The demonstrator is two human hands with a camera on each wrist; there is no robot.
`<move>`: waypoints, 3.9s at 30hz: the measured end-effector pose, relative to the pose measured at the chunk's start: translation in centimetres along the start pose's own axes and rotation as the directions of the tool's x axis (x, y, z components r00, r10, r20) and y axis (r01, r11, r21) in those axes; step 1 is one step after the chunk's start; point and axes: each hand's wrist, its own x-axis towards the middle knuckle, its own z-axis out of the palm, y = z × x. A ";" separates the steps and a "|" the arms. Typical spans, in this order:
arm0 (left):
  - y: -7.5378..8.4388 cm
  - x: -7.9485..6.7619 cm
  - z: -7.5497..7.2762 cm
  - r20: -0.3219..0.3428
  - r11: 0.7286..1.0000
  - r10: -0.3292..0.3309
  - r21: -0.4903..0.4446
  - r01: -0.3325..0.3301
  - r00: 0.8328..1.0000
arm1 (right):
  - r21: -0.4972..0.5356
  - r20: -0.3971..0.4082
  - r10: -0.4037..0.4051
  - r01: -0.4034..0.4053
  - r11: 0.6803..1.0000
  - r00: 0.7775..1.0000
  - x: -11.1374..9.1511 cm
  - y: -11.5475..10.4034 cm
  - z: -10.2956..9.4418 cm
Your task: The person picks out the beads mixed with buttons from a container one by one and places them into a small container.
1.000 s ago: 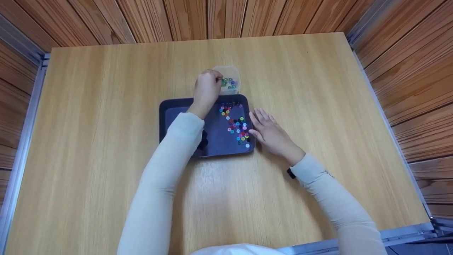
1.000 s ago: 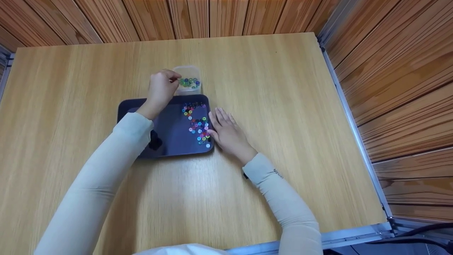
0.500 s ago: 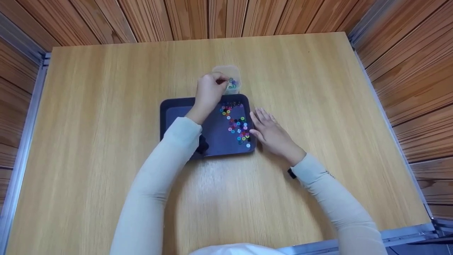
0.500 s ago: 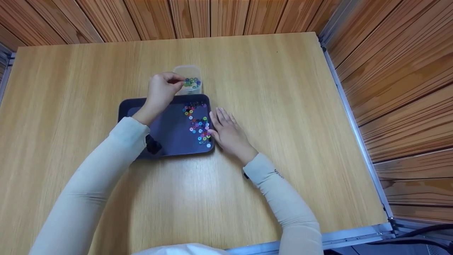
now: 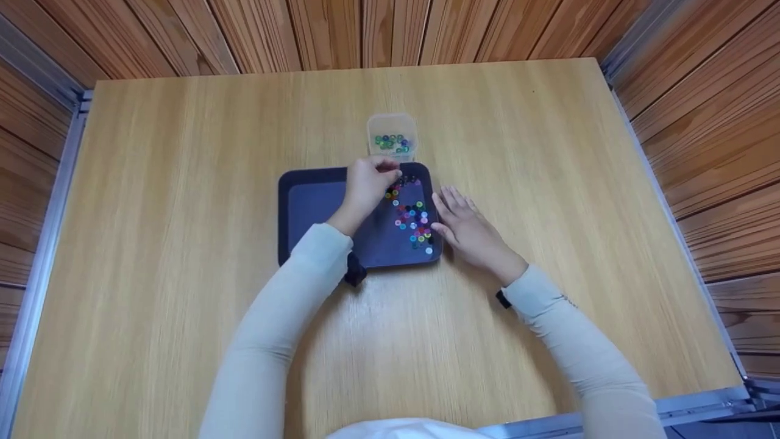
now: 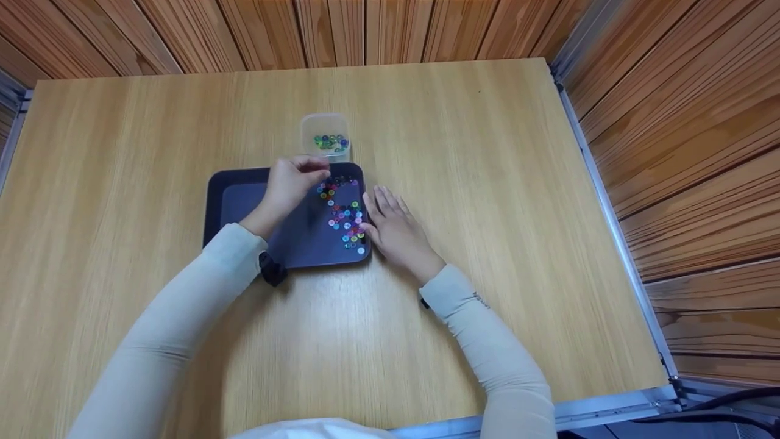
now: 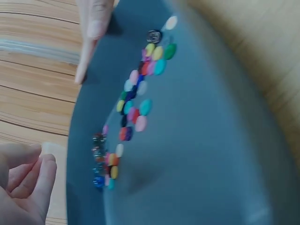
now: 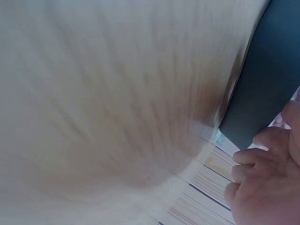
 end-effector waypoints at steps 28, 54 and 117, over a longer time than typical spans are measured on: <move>-2.7 0.1 2.3 -0.040 0.970 -0.001 0.241 0.010 0.999 | -0.004 -0.019 -0.012 0.012 1.000 1.000 0.1 0.2 0.2; -3.3 -0.2 0.8 0.057 0.749 -0.302 -0.604 0.274 0.951 | -0.011 -0.003 0.000 0.000 1.000 1.000 0.1 0.2 0.4; -3.2 0.4 0.7 0.029 0.885 -0.178 -0.432 0.173 0.984 | -0.014 -0.002 0.009 -0.009 1.000 1.000 0.3 0.4 0.2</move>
